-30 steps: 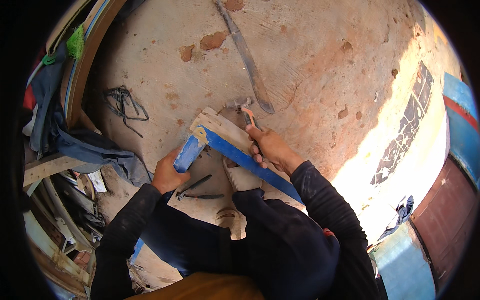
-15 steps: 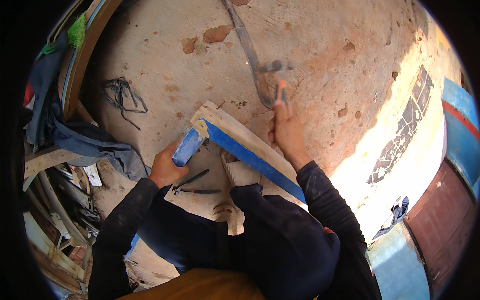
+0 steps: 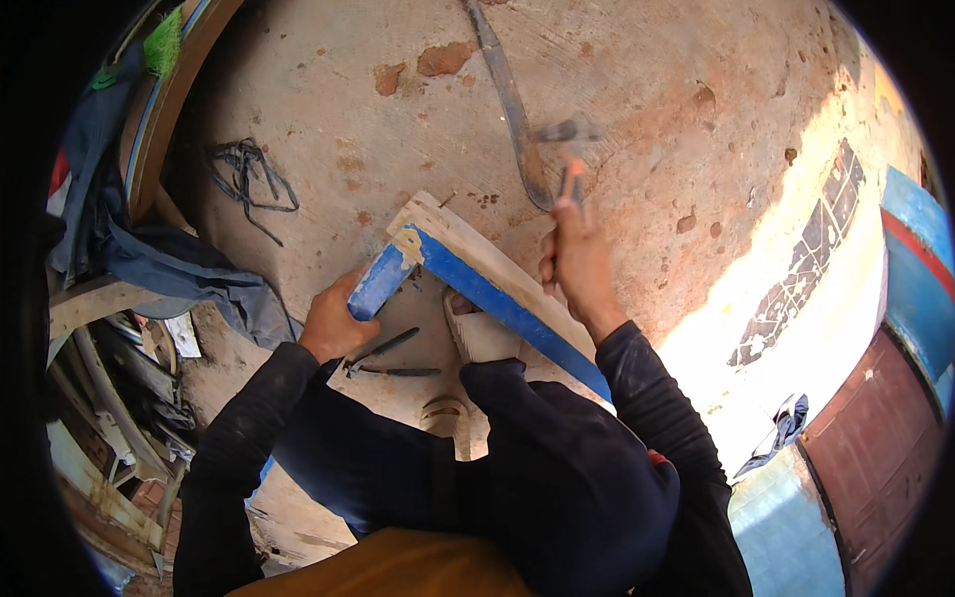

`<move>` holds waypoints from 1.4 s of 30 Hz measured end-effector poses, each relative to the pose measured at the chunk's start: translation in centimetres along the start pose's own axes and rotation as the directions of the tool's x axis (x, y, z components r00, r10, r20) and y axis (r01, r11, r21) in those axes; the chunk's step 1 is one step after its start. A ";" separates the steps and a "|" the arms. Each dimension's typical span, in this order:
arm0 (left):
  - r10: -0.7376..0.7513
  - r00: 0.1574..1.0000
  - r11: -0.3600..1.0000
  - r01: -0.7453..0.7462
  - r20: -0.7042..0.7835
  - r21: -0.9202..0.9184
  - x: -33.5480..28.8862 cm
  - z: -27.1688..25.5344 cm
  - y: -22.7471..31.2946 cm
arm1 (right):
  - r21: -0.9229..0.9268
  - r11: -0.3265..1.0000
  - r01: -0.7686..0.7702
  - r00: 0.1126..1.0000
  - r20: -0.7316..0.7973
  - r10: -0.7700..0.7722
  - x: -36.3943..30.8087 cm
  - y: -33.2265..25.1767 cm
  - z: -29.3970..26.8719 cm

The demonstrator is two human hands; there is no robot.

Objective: The person hammers nails into a blue wooden frame on the floor, then walks through a construction area to retrieve a wooden plank. They return and hammer the plank into the frame.

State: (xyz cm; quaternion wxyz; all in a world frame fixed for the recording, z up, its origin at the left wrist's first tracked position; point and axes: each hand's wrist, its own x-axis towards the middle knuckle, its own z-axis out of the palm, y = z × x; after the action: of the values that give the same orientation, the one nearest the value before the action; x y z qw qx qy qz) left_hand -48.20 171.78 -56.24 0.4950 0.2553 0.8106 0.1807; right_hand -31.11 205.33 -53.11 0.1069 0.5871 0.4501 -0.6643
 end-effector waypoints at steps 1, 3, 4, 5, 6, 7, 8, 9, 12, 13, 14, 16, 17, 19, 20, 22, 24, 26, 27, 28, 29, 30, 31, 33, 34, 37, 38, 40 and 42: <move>0.014 1.000 1.000 -0.014 -0.005 0.002 0.0 0.0 0.1 | -0.115 0.991 -0.074 0.986 0.139 0.090 -0.3 0.9 1.1; 0.020 1.000 1.000 -0.020 0.004 -0.009 0.0 -0.1 0.3 | -0.186 0.975 -0.118 0.958 0.236 0.161 -0.7 1.0 1.1; 0.007 1.000 1.000 -0.007 0.002 -0.018 -0.1 -0.2 0.3 | -0.137 0.990 -0.047 0.978 0.197 0.074 -0.7 0.1 0.2; -0.004 1.000 1.000 0.004 0.013 -0.025 0.0 -0.2 0.3 | -0.051 0.996 0.076 0.978 0.198 -0.065 -0.7 -1.2 -1.3; -0.011 0.999 1.000 0.011 0.035 -0.013 0.0 -0.2 0.3 | 0.001 0.995 0.102 0.995 0.021 -0.102 -0.6 -2.8 -3.0; -0.020 0.999 1.000 0.021 0.043 -0.005 0.0 -0.1 0.2 | 0.075 0.979 0.191 0.982 -0.031 -0.189 -0.5 -4.5 -4.7; -0.019 1.000 1.000 0.019 0.020 -0.007 0.0 0.0 0.1 | 0.103 0.927 0.362 0.919 -0.208 -0.336 -0.3 -6.0 -6.3; -0.038 0.998 0.999 0.038 0.044 -0.001 0.0 0.0 0.0 | 0.132 0.862 0.490 0.828 -0.379 -0.413 -0.1 -6.8 -7.3; -0.038 0.998 0.999 0.038 0.052 0.000 0.0 0.2 -0.1 | 0.282 0.661 0.696 0.680 -0.554 -0.480 0.6 -5.5 -6.2; -0.027 0.999 1.000 0.026 0.040 0.006 0.0 0.2 -0.1 | 0.363 0.663 0.654 0.724 -0.554 -0.411 0.5 -3.8 -4.0; 0.009 1.000 1.000 -0.009 -0.004 0.013 0.1 0.3 0.0 | 0.358 0.869 0.342 0.910 -0.358 -0.210 0.1 -1.6 -1.7; -0.013 1.000 1.000 0.013 0.005 -0.008 0.1 0.2 0.1 | -0.265 0.962 -0.062 0.980 0.165 0.108 -0.7 1.0 0.8; -0.036 0.999 0.999 0.037 0.016 -0.014 0.0 0.0 0.2 | -0.439 0.896 -0.065 0.933 0.291 0.210 -0.8 1.3 1.1; -0.038 0.999 0.999 0.038 0.001 -0.010 -0.1 0.0 0.3 | -0.355 0.935 -0.009 0.976 0.200 0.086 -1.0 0.7 0.2; -0.045 0.999 0.999 0.045 0.027 -0.001 -0.1 0.1 0.4 | -0.282 0.959 0.036 0.980 0.196 0.021 -1.2 -0.2 -1.0; -0.033 0.999 0.999 0.033 0.041 0.007 -0.1 0.0 0.4 | -0.078 0.976 0.205 0.979 0.038 -0.202 -1.2 -3.3 -4.0; -0.042 0.998 0.999 0.042 0.039 0.002 -0.2 0.0 0.4 | 0.049 0.885 0.464 0.846 -0.323 -0.425 -0.7 -6.1 -6.4; -0.030 0.999 0.999 0.030 0.027 -0.021 -0.2 0.0 0.4 | 0.186 0.672 0.717 0.657 -0.502 -0.562 0.3 -6.8 -6.8; -0.080 0.995 0.997 0.080 0.062 -0.004 -0.2 0.0 0.4 | 0.205 0.491 0.846 0.511 -0.573 -0.641 0.7 -6.1 -6.1; -0.089 0.995 0.996 0.089 0.054 -0.006 -0.1 0.0 0.4 | 0.297 0.644 0.705 0.674 -0.561 -0.480 1.0 -4.9 -4.9; -0.076 0.997 0.997 0.077 0.028 -0.012 -0.1 -0.1 0.5 | 0.389 0.757 0.525 0.812 -0.496 -0.308 1.1 -3.3 -3.5; -0.081 0.997 0.997 0.081 0.018 -0.011 -0.2 -0.1 0.6 | 0.263 0.862 0.433 0.879 -0.333 -0.341 1.0 -1.6 -2.1; -0.061 0.998 0.998 0.061 0.017 -0.010 -0.1 -0.3 0.7 | 0.139 0.951 0.275 0.954 -0.158 -0.253 0.8 -0.3 -1.0; -0.031 1.000 0.999 0.031 0.002 -0.021 -0.1 -0.4 0.8 | -0.208 0.978 0.003 0.989 0.144 0.027 0.1 0.9 -0.1; -0.033 0.999 0.999 0.033 -0.008 -0.026 -0.3 -0.2 0.9 | -0.366 0.929 -0.054 0.930 0.320 0.180 -0.3 0.6 -0.3; -0.049 0.998 0.999 0.050 0.027 -0.019 -0.4 -0.1 0.8 | -0.144 0.982 0.126 0.990 0.080 -0.115 -1.5 -3.4 -3.5; -0.052 0.999 0.999 0.052 0.009 -0.009 -0.4 -0.1 0.7 | -0.053 0.979 0.198 0.973 -0.109 -0.202 -1.7 -5.3 -5.0; -0.036 0.999 0.999 0.036 0.012 -0.003 -0.3 0.0 0.6 | 0.063 0.844 0.532 0.800 -0.362 -0.478 -1.6 -8.3 -6.9; -0.036 0.999 0.999 0.036 0.011 -0.002 -0.3 0.0 0.4 | 0.200 0.701 0.684 0.679 -0.527 -0.511 -0.9 -8.4 -6.4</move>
State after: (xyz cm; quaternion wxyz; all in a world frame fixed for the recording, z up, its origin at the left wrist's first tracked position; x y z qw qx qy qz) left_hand -48.02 171.93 -55.83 0.5029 0.2413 0.8121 0.1713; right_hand -32.06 214.43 -47.74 -0.3403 0.5436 0.4933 -0.5876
